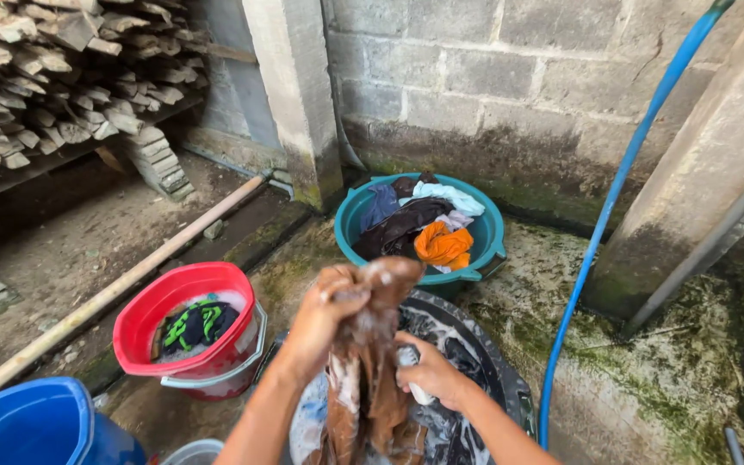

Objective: Washing various clothing items by hand in a basin with water and soap.

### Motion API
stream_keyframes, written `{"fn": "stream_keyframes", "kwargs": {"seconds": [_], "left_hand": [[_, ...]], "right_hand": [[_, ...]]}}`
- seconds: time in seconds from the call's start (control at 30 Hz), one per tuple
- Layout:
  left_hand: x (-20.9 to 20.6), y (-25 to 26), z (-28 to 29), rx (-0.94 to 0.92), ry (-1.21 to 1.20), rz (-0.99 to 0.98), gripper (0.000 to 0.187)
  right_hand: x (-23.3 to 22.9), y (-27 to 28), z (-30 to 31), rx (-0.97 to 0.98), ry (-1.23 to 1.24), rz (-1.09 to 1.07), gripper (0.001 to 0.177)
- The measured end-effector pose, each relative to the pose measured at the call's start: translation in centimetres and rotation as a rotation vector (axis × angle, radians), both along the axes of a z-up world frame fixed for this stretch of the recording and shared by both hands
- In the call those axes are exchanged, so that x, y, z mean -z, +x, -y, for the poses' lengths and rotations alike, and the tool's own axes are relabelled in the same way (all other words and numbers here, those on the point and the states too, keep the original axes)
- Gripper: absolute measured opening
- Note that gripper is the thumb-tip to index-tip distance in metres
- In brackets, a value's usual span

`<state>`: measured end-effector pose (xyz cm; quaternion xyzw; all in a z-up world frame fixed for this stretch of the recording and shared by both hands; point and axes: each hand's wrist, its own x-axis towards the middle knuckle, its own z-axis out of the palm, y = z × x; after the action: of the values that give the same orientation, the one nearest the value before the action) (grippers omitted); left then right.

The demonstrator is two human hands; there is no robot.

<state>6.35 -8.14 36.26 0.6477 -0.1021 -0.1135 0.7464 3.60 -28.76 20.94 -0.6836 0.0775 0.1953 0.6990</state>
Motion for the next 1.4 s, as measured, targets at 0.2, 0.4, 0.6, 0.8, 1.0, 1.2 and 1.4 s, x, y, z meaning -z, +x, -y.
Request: {"fn": "stream_keyframes", "kwargs": {"seconds": [0.2,0.4,0.6,0.8,1.0,1.2,1.4], "left_hand": [[-4.0,1.3,-3.4,-0.044,-0.285,0.013,0.018],[0.0,3.3,-9.2,-0.197,-0.127,0.098,0.036],[11.9,2.1,-11.4,-0.129,0.186,0.064,0.059],[26.5,-1.5,-8.2,-0.111,0.795,0.047,0.060],[29.5,-3.6,-6.9,0.075,1.381,0.263,0.049],[22.2,-3.7,-6.1,-0.072,1.173,0.176,0.044],[26.3,-4.0,-5.3,-0.362,0.996,-0.012,0.031]], "right_hand": [[8.2,2.5,4.7,-0.422,-0.451,0.655,0.060],[-0.6,1.8,9.4,-0.080,-0.429,0.220,0.026],[-1.0,3.6,12.0,0.059,-0.682,0.227,0.017],[4.4,2.0,7.8,-0.127,-1.239,0.277,0.028],[8.2,0.6,2.1,-0.206,-1.158,0.724,0.043],[12.1,-0.4,3.9,-0.414,-1.196,0.267,0.050],[8.8,1.3,2.6,-0.328,-1.118,-0.034,0.042]]}}
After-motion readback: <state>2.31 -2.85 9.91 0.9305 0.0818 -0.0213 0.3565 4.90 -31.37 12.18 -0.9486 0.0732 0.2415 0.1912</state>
